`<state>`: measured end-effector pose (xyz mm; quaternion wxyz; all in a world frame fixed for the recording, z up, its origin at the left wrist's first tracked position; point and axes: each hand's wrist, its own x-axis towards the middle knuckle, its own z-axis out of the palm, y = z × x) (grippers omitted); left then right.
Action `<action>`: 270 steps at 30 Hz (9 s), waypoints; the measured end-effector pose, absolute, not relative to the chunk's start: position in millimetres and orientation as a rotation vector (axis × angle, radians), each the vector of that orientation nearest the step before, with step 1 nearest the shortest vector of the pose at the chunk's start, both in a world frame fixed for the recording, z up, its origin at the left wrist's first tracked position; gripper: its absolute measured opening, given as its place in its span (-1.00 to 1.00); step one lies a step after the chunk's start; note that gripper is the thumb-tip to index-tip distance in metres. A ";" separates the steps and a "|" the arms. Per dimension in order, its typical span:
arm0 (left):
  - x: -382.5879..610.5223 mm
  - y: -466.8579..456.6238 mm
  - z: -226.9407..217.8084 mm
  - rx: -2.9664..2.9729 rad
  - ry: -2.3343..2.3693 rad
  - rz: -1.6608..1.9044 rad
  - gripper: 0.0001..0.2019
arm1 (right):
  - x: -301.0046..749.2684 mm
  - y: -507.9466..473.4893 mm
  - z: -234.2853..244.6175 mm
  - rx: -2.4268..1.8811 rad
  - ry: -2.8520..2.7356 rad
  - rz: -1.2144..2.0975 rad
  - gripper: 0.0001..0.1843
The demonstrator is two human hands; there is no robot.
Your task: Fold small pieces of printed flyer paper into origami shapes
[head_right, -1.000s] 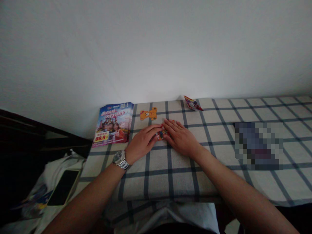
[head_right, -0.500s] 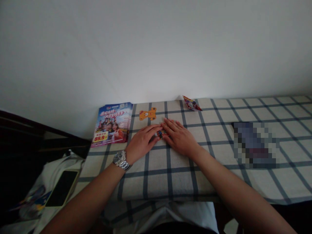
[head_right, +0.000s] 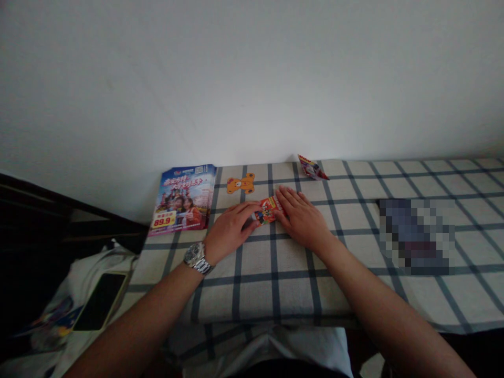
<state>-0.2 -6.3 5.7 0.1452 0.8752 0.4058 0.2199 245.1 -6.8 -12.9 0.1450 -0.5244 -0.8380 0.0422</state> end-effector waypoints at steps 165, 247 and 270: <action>-3.9 -0.5 -2.5 2.615 1.078 0.735 -0.68 | 263.2 5.1 9.4 -0.944 -2.336 0.467 -0.85; -12.0 -0.5 1.4 2.649 0.855 0.642 -0.66 | 253.6 7.5 0.4 -0.948 -2.471 0.270 -0.65; -20.1 1.3 4.3 2.643 0.808 0.575 -0.66 | 259.9 9.6 0.4 -0.900 -2.514 0.304 -0.70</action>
